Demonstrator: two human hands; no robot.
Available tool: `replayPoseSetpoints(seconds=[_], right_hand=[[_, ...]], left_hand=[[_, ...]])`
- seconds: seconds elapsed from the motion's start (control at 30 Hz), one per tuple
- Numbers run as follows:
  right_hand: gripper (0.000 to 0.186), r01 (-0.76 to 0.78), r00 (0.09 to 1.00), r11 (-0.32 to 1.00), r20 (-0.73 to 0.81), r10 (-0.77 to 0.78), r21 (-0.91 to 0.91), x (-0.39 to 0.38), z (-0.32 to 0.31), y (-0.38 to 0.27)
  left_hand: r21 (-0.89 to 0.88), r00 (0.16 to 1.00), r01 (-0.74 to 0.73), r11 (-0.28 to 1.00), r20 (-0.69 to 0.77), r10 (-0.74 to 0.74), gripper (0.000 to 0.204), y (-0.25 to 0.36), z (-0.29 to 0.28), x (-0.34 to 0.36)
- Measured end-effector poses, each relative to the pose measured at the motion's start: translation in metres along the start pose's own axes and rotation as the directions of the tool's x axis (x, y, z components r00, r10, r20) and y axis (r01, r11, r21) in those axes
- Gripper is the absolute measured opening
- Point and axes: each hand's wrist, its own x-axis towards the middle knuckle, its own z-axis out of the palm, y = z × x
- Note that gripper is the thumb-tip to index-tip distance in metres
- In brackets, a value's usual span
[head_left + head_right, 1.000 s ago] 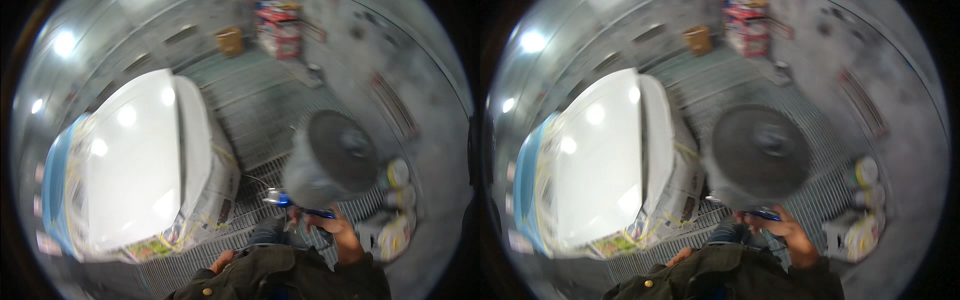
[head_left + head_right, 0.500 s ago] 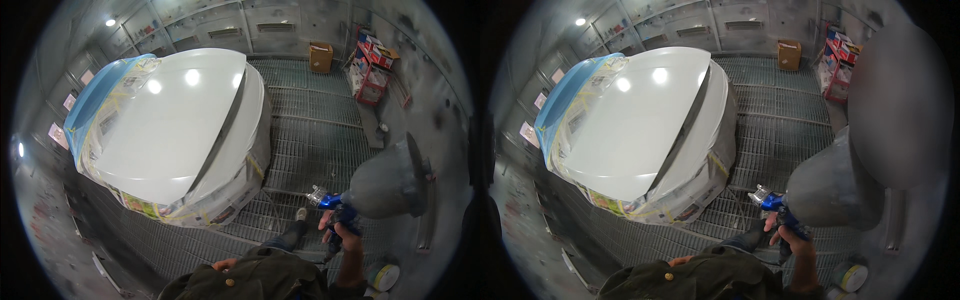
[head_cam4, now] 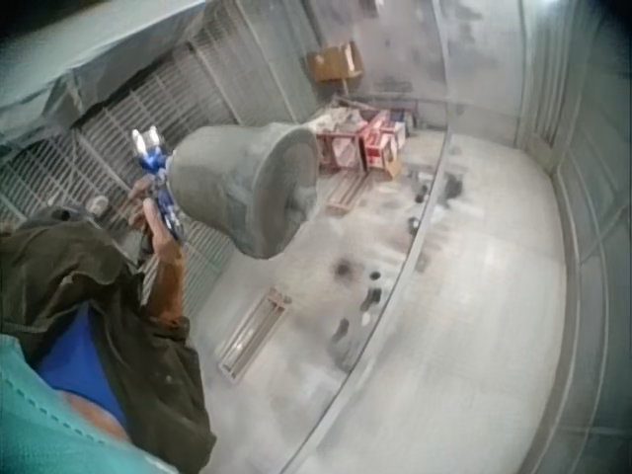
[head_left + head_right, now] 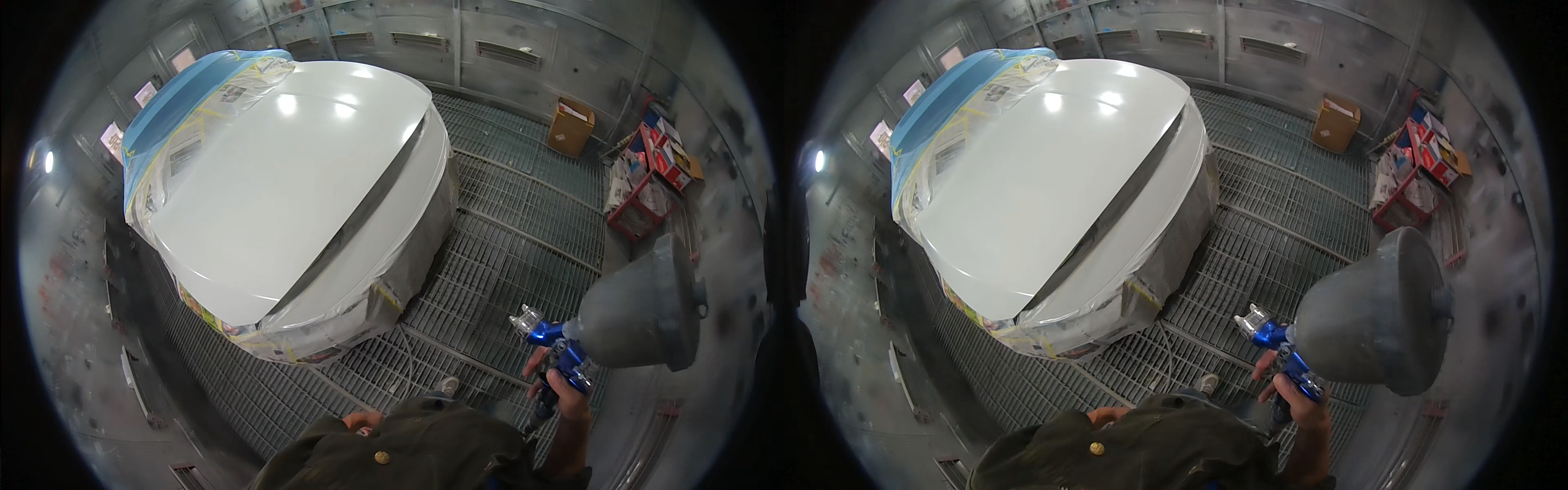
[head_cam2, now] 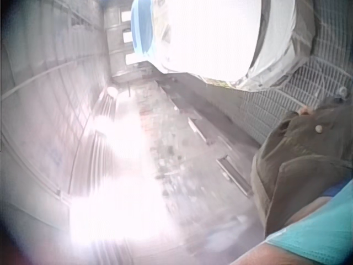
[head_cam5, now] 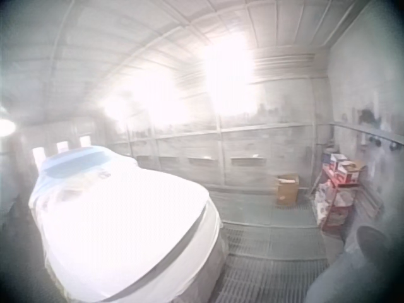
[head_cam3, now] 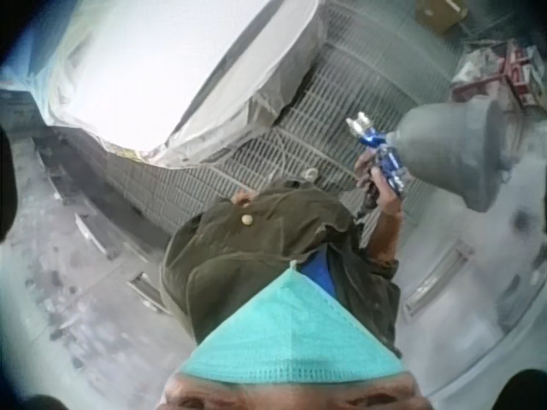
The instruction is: The person prepares a spray gun by wiping it with a cloth, then walks into a paint booth and connects an air hose. They wipe the hood of a white car with a sponge and apply paint using the spray gun.
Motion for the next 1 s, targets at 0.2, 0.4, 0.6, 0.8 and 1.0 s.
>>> replayPoseSetpoints(seconds=[0.2,0.4,0.6,0.8,1.0], right_hand=[[0.035,-0.062,0.998,0.995,0.024,0.06,0.073,0.078,-0.068,-0.013],[0.032,0.001,0.931,1.0,0.366,-0.005,0.011,0.172,-0.165,-0.019],[0.032,-0.089,0.89,0.995,0.45,0.065,0.033,0.234,-0.288,-0.084],[0.062,-0.018,0.845,1.0,0.534,0.02,-0.01,0.303,-0.402,-0.119],[0.05,-0.081,0.846,0.997,0.53,0.062,0.012,0.381,-0.504,-0.139]], left_hand=[[-0.049,0.996,0.087,0.995,0.033,-0.086,0.032,0.054,0.003,0.035],[-0.133,0.983,0.146,0.98,-0.089,-0.158,0.032,0.138,-0.055,0.152],[-0.218,0.939,0.119,0.969,-0.292,-0.181,0.032,0.286,-0.166,0.276],[-0.294,0.909,0.021,0.956,-0.393,-0.141,0.031,0.409,-0.246,0.358],[-0.33,0.907,0.093,0.939,-0.361,-0.216,0.031,0.469,-0.28,0.419]])
